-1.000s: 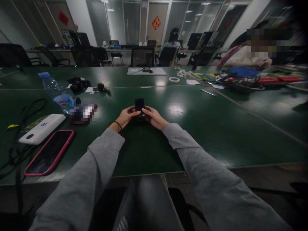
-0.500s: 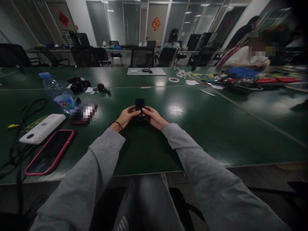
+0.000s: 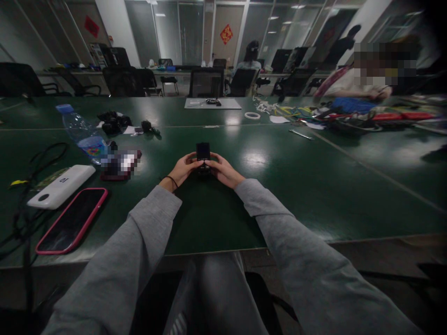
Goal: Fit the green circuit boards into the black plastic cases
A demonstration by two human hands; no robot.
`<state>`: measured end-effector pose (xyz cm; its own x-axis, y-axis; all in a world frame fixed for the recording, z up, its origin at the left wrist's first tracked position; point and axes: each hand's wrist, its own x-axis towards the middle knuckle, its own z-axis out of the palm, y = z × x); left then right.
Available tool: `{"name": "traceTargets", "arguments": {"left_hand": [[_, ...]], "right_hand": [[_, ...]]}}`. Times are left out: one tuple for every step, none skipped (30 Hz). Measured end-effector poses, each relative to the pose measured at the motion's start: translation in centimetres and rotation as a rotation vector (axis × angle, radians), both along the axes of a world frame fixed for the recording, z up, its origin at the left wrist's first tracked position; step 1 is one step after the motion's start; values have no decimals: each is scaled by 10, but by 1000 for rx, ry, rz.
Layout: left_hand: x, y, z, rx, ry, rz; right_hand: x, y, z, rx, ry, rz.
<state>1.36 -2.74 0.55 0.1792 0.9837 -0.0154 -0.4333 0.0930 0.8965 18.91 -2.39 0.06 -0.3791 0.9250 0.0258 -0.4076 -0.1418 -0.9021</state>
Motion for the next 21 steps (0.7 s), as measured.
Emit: {"name": "traceTargets", "arguments": {"left_hand": [[0, 0, -1, 3, -2, -4], [-1, 1, -1, 4, -4, -7], [-1, 1, -2, 5, -4, -9], [-1, 2, -3, 5, -5, -10], [-2, 2, -3, 6, -6, -10], [-2, 2, -3, 7, -7, -9], [-2, 2, -3, 7, -8, -8], [-2, 2, -3, 7, -9, -6], [-2, 2, -3, 6, -10, -6], [-2, 1, -3, 6, -11, -8], [-2, 1, -3, 7, -11, -9], [-2, 0, -2, 9, -10, -11], [-2, 0, -2, 14, -9, -12], [-2, -1, -2, 18, -7, -11], [-2, -1, -2, 21, -5, -6], [-2, -1, -2, 23, -2, -2], [-2, -2, -1, 25, 1, 0], [-2, -2, -1, 27, 3, 3], [-2, -2, -1, 29, 3, 6], [-2, -2, -2, 31, 2, 7], [-2, -1, -2, 32, 0, 8]], "right_hand": [[0, 0, 0, 1, -4, -6], [0, 0, 0, 3, -7, -10], [0, 1, -1, 4, -9, -12], [0, 1, -1, 7, -8, -10], [1, 1, -1, 12, -6, -6], [1, 1, -1, 16, -4, -1], [1, 1, -1, 18, -2, 4], [1, 1, -1, 19, -1, 7], [1, 1, -1, 21, -1, 10], [1, 1, -1, 24, -3, 12], [2, 0, -1, 28, -8, 14], [2, 0, 0, 32, -15, 15], [2, -1, 0, 35, -21, 15], [3, -1, 1, 36, -27, 13], [3, -2, 1, 34, -31, 12], [4, -2, 1, 32, -31, 12], [4, -2, 2, 32, -29, 14], [4, -2, 2, 34, -27, 16], [4, -2, 2, 38, -28, 18], [4, -2, 1, 43, -30, 15], [3, -2, 1, 48, -36, 9]]}}
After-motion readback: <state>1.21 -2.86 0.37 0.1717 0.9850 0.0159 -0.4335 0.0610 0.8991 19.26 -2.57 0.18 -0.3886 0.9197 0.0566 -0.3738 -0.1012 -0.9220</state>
